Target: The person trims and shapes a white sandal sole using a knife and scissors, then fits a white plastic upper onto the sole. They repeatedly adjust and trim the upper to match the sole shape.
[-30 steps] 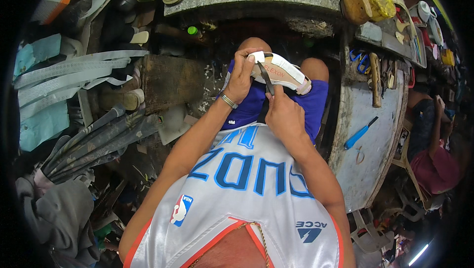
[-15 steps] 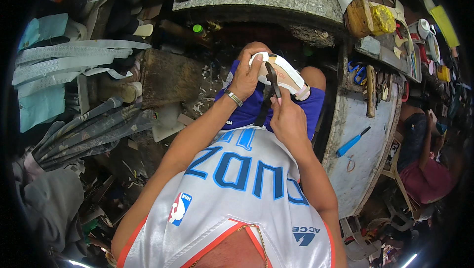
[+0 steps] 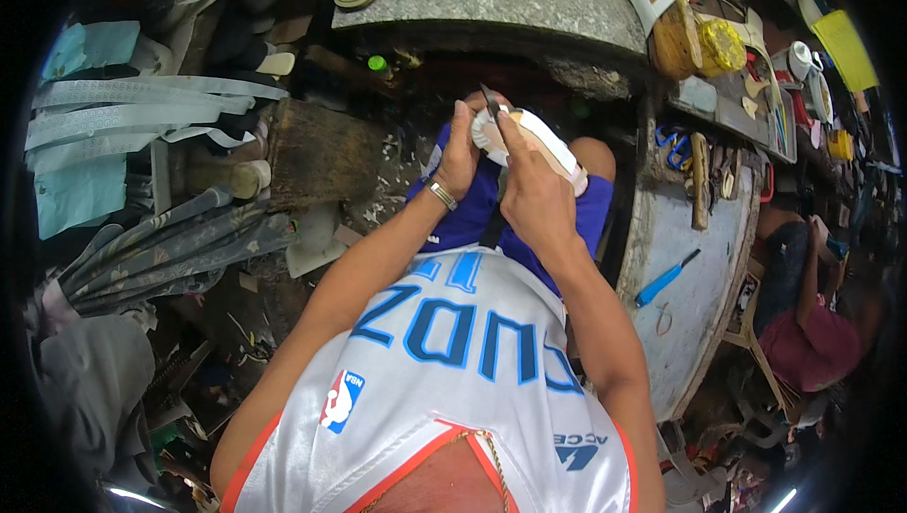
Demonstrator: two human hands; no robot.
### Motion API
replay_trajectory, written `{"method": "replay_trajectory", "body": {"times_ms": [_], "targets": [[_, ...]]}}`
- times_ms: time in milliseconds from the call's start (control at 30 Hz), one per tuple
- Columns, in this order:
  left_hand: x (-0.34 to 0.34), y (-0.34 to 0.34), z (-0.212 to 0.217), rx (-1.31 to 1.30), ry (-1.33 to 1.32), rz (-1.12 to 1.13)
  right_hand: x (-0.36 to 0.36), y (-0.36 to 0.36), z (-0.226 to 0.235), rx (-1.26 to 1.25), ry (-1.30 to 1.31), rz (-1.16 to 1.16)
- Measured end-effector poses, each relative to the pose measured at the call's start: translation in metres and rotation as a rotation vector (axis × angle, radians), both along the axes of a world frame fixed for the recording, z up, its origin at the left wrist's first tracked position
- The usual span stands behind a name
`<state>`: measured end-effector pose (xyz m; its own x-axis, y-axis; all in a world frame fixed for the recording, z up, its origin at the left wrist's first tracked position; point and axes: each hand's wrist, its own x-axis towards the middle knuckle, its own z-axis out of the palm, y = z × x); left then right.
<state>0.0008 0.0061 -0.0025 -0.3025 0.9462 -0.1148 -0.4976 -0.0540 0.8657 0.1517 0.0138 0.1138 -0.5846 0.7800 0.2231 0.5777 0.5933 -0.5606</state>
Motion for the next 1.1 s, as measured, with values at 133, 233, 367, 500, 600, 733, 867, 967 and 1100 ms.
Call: {"method": "replay_trajectory", "body": {"times_ms": [133, 233, 367, 500, 600, 733, 867, 967, 1100], "targets": [[0.003, 0.0, 0.002, 0.089, -0.103, -0.01, 0.001, -0.004, 0.012, 0.042, 0.171, -0.007], [0.001, 0.003, 0.005, 0.075, -0.154, 0.002, -0.003, -0.001, 0.016, 0.115, 0.111, 0.062], [-0.004, 0.003, 0.007, 0.081, -0.124, -0.021, -0.001, 0.001, 0.015, -0.036, -0.004, 0.02], [0.002, -0.002, 0.011, 0.057, -0.153, 0.002, -0.001, 0.002, 0.008, 0.134, 0.286, 0.023], [0.004, -0.001, 0.013, 0.05, -0.174, 0.017, -0.001, 0.005, 0.003, 0.096, 0.094, 0.025], [0.002, -0.004, 0.009, 0.068, -0.126, -0.008, 0.008, -0.003, 0.0, -0.057, 0.202, -0.053], [-0.004, -0.001, -0.001, 0.053, -0.122, -0.018, 0.009, -0.003, -0.009, 0.038, 0.086, -0.002], [-0.01, 0.006, -0.007, 0.039, 0.129, 0.024, 0.009, 0.009, -0.006, -0.314, 0.083, -0.146], [-0.011, -0.001, -0.005, 0.091, 0.262, 0.104, 0.011, 0.06, 0.013, 0.033, -0.011, -0.28]]}}
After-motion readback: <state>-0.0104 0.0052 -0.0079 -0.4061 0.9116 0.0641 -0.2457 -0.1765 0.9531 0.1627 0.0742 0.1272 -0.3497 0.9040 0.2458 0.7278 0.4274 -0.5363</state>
